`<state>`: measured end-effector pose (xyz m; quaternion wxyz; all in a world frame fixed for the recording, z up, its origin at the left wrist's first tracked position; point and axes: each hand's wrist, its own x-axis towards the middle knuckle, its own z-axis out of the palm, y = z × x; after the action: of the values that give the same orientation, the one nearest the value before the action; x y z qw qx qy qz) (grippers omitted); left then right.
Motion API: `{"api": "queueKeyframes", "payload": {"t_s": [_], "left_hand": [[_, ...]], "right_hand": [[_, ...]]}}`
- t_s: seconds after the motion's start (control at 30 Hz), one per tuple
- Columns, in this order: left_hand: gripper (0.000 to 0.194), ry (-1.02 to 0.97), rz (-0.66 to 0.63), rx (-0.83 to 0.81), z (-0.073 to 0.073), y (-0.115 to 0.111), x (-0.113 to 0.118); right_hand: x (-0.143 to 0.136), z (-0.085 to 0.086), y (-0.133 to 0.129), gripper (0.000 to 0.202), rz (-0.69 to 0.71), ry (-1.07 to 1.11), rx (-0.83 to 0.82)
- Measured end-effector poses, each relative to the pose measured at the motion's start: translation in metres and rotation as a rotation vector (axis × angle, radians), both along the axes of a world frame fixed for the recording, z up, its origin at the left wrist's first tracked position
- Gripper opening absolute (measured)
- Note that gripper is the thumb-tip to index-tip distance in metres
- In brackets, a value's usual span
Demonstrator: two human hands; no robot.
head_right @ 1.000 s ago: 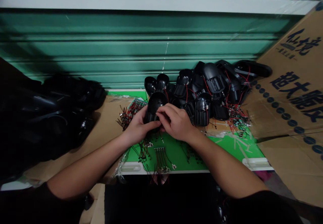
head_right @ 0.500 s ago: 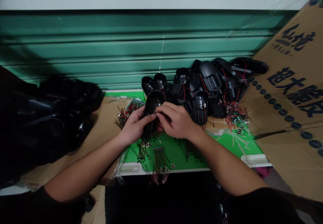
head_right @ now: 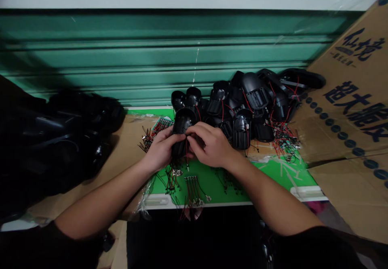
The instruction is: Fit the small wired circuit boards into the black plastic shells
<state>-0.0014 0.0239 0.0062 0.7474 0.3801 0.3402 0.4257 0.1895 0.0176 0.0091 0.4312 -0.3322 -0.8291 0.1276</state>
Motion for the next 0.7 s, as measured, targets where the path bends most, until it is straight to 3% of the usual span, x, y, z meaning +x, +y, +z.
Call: {"api": "queueKeyframes", "payload": {"t_s": [0.3, 0.7], "left_hand": [[0.033, 0.018, -0.040, -0.026, 0.0006, 0.0012, -0.0014], [0.038, 0.089, -0.080, 0.135, 0.0019, 0.0011, -0.0032]], "right_hand": [[-0.0013, 0.0000, 0.0007, 0.020, -0.017, 0.007, -0.018], [0.0026, 0.0038, 0.0008, 0.016, -0.031, 0.027, -0.060]]}}
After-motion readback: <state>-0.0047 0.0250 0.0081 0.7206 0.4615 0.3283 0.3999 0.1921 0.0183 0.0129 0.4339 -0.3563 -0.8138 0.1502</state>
